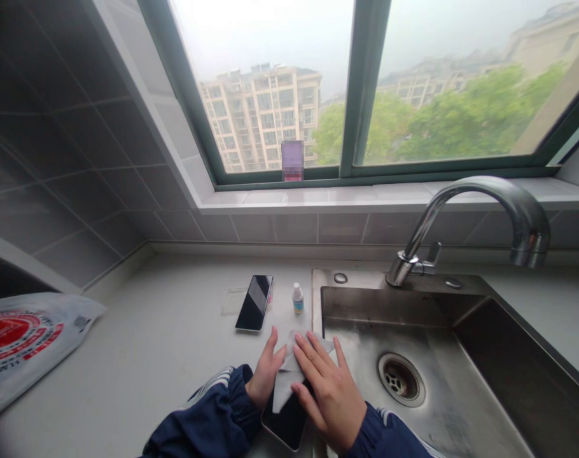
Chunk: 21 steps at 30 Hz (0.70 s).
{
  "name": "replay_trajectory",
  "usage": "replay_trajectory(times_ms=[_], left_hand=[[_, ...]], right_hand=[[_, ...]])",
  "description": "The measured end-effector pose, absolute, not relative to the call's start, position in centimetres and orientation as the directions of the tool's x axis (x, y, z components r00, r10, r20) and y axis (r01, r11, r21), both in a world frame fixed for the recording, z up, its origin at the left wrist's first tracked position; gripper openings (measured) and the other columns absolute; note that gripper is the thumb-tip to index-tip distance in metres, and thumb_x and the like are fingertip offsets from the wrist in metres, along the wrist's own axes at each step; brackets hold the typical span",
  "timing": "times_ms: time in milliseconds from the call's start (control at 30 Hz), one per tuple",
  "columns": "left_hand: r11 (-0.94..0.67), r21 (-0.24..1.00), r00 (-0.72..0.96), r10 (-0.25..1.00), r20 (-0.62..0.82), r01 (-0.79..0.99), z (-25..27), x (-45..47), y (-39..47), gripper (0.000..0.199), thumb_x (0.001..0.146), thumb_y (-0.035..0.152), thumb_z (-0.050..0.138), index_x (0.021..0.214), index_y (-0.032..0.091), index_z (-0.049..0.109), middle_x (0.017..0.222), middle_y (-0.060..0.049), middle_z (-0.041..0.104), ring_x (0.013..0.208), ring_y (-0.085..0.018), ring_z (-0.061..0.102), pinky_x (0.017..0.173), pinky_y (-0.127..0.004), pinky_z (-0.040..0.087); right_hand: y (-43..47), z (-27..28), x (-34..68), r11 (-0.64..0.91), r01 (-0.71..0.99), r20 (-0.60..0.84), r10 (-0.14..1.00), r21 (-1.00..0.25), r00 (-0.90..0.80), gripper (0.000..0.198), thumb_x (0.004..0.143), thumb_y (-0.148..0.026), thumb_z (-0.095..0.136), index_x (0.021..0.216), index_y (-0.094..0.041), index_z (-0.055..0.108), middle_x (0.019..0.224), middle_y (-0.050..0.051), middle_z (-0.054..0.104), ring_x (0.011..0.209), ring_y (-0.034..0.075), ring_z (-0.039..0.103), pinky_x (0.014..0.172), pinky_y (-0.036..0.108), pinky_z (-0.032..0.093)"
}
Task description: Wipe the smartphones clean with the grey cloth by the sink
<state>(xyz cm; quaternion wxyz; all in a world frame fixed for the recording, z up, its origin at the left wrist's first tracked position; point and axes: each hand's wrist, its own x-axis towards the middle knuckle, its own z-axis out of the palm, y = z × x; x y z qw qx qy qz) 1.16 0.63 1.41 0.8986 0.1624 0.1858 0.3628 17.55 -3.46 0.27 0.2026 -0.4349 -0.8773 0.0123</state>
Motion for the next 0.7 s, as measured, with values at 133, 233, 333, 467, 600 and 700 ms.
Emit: replay_trajectory(times_ms=[133,233,333,467,600,700], left_hand=[[0.665,0.435,0.654,0.729,-0.2,-0.608,1.42,1.2,0.68,0.072,0.09,0.062,0.032,0.133,0.008,0.051,0.124,-0.016,0.063,0.128,-0.026,0.049,0.117,-0.039,0.021],[0.661,0.415,0.653,0.734,-0.185,-0.625,1.43,1.44,0.76,0.072,0.089,0.064,0.035,0.132,0.008,0.052,0.123,-0.016,0.063,0.127,-0.027,0.05,0.116,-0.039,0.023],[0.682,0.402,0.674,0.714,-0.188,-0.611,1.38,1.44,0.81,0.075,0.087,0.066,0.035,0.131,0.007,0.053,0.123,-0.017,0.063,0.127,-0.028,0.05,0.116,-0.039,0.023],[0.682,0.428,0.679,0.709,-0.19,-0.593,1.2,1.15,0.74,0.074,0.088,0.065,0.034,0.133,0.008,0.051,0.126,-0.016,0.062,0.129,-0.026,0.049,0.117,-0.038,0.02],[0.687,0.42,0.677,0.708,-0.202,-0.593,1.13,1.13,0.66,0.076,0.089,0.064,0.033,0.135,0.007,0.048,0.126,-0.017,0.061,0.13,-0.026,0.048,0.117,-0.039,0.02],[0.679,0.414,0.652,0.722,-0.23,-0.606,1.15,1.21,0.7,0.074,0.089,0.063,0.033,0.136,0.007,0.047,0.126,-0.017,0.062,0.129,-0.027,0.048,0.117,-0.04,0.02]], right_hand=[[-3.72,0.32,17.26,0.626,0.754,0.335,0.767,-0.201,-0.547,0.062,0.097,-0.035,0.044,0.152,-0.018,0.02,0.154,0.009,0.025,0.143,0.03,0.02,0.114,0.059,0.01],[-4.12,0.65,16.85,0.683,0.705,0.33,0.721,-0.192,-0.609,0.064,0.095,-0.039,0.047,0.151,-0.016,0.025,0.154,0.008,0.025,0.144,0.03,0.019,0.116,0.056,0.004],[-4.08,0.62,16.79,0.68,0.711,0.327,0.722,-0.177,-0.609,0.062,0.096,-0.037,0.045,0.151,-0.016,0.025,0.154,0.007,0.024,0.144,0.029,0.019,0.116,0.055,0.002],[-3.62,0.16,17.12,0.609,0.769,0.326,0.78,-0.195,-0.534,0.061,0.098,-0.033,0.041,0.153,-0.019,0.017,0.155,0.007,0.023,0.144,0.029,0.02,0.115,0.057,0.014],[-3.77,0.24,16.99,0.591,0.78,0.331,0.792,-0.205,-0.513,0.064,0.098,-0.035,0.042,0.153,-0.018,0.014,0.155,0.008,0.022,0.144,0.03,0.019,0.112,0.06,0.018],[-4.0,0.47,16.85,0.644,0.743,0.296,0.756,-0.181,-0.583,0.064,0.098,-0.039,0.042,0.153,-0.018,0.017,0.155,0.007,0.02,0.144,0.031,0.017,0.114,0.061,0.01]])
